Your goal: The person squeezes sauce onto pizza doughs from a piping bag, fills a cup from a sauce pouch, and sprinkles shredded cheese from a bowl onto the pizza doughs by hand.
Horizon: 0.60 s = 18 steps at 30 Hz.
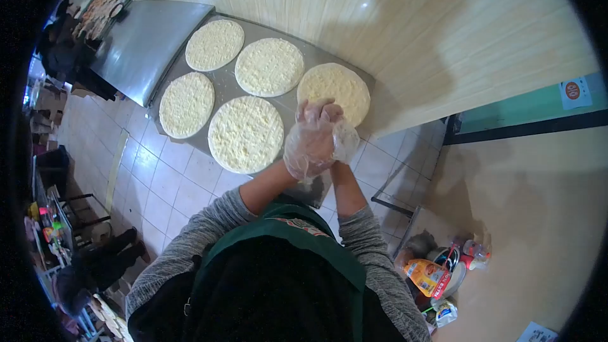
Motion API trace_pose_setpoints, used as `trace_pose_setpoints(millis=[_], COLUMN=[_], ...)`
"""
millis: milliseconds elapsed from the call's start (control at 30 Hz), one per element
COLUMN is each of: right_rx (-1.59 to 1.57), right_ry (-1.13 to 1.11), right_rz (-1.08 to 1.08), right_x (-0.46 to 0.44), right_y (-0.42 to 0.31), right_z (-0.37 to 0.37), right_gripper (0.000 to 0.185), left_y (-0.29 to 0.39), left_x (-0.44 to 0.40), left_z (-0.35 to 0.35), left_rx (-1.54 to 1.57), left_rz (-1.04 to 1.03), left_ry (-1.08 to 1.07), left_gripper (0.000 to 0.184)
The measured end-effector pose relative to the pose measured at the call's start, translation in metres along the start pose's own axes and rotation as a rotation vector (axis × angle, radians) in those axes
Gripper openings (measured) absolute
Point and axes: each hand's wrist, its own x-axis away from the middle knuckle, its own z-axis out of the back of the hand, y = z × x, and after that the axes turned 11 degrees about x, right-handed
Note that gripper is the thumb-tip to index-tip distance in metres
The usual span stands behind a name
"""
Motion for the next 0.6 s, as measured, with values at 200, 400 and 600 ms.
trace_pose_setpoints(millis=[200, 400, 600], right_rx=[-0.349, -0.504, 1.382], right_ry=[0.244, 0.423, -0.506], right_rz=[-0.486, -0.580, -0.006], right_x=[-0.073, -0.084, -0.060], right_y=[0.015, -0.010, -0.021], right_z=[-0.013, -0.034, 0.001], right_gripper=[0.046, 0.044, 0.036], left_y=[-0.044, -0.131, -0.172], left_x=[0.017, -0.021, -0.066], left_z=[-0.029, -0.084, -0.083], left_rx=[0.765, 2.561, 2.097], left_rz=[0.584, 1.546, 1.743], left_ry=[0.179, 0.308, 0.418], left_gripper=[0.047, 0.043, 0.019])
